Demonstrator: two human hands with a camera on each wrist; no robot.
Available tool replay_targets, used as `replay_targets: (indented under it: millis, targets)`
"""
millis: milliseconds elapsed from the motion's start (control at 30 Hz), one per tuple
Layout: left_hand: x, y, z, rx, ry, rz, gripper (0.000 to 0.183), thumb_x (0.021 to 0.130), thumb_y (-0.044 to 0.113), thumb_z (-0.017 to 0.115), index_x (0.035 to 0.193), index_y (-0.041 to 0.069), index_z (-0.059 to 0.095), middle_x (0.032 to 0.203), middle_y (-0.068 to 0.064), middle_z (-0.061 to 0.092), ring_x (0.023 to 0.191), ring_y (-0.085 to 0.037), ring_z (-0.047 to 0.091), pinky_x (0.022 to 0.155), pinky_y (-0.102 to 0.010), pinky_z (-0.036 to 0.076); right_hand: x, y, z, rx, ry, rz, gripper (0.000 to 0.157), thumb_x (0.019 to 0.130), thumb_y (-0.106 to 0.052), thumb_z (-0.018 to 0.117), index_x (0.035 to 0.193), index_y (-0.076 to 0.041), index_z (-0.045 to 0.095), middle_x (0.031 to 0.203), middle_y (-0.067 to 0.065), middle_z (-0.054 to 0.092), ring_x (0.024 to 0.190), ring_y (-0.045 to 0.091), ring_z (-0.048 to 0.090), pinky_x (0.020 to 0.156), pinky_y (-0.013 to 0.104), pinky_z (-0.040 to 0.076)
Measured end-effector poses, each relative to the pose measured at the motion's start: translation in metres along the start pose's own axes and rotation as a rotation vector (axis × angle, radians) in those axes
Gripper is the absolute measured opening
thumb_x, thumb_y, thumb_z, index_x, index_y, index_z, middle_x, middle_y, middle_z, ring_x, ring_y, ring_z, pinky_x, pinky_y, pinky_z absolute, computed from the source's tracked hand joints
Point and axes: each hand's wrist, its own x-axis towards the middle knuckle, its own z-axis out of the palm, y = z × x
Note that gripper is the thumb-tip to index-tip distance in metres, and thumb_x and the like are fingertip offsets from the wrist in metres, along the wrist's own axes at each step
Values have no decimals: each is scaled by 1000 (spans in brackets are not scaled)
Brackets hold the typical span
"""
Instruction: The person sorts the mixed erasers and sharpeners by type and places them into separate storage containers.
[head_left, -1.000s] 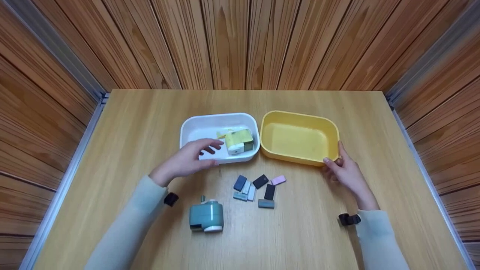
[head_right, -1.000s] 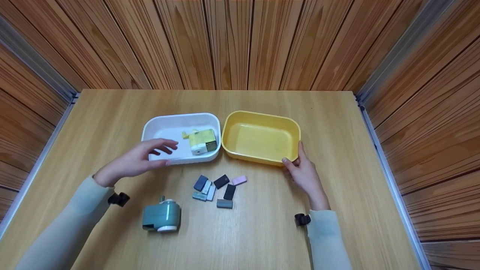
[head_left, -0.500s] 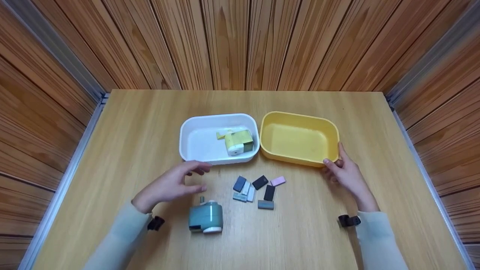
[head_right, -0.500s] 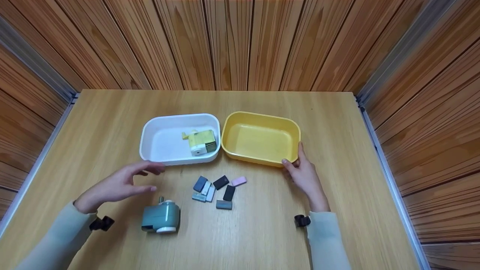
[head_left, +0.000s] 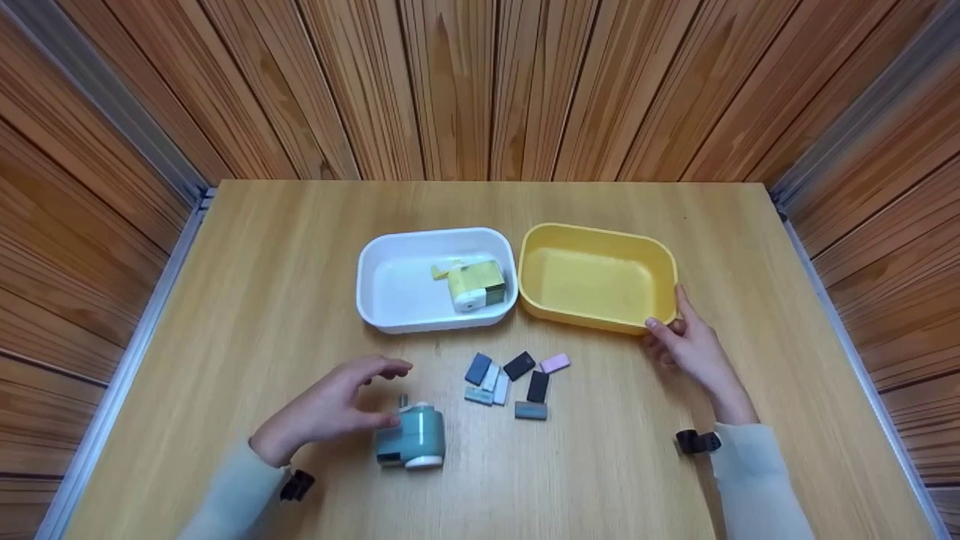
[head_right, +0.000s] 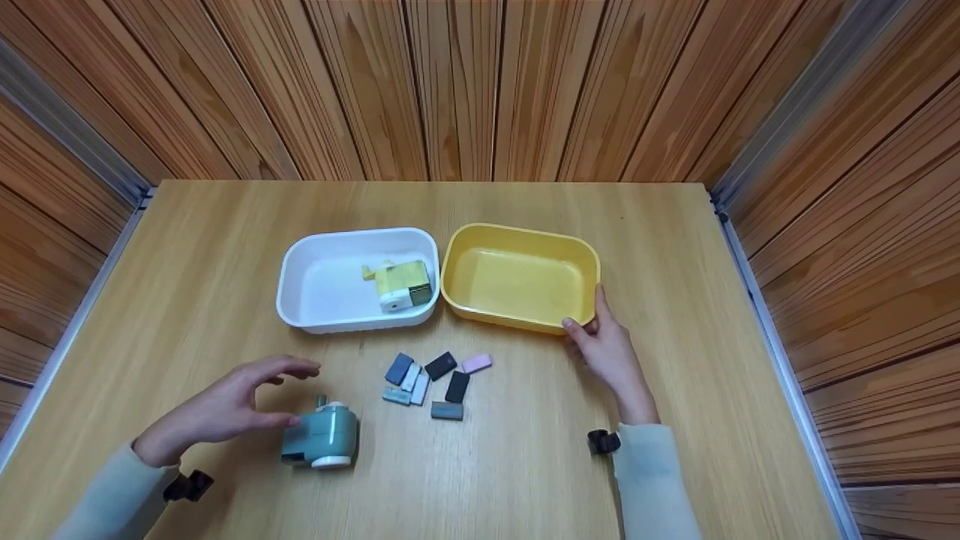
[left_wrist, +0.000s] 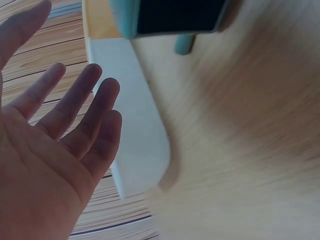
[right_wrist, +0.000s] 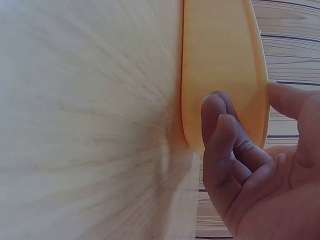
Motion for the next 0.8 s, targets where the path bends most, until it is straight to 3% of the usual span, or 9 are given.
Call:
replay_targets:
  millis: [233, 600, 800]
  targets:
    - [-5, -11, 13, -28, -17, -32, 68, 82, 30, 84, 142, 19, 54, 140, -3, 54, 131, -29, 47, 110, -59, 33, 1, 0, 0, 5, -2, -1, 91, 99, -43, 59, 160, -24, -6, 104, 22, 67, 76, 25, 66, 63, 33, 57]
    - [-9, -24, 26, -78, -38, -65, 74, 78, 34, 86, 142, 18, 53, 138, -1, 56, 129, -27, 48, 111, -61, 31, 0, 1, 0, -2, 1, -13, 91, 99, -44, 59, 160, -25, -6, 102, 21, 68, 76, 24, 67, 62, 32, 57]
    - [-11, -27, 29, -95, -91, -56, 78, 76, 32, 88, 143, 18, 52, 138, 3, 55, 127, -26, 50, 110, -61, 32, 2, 2, 1, -7, 13, -17, 93, 99, -42, 60, 160, -20, -6, 98, 19, 67, 74, 22, 66, 59, 31, 56]
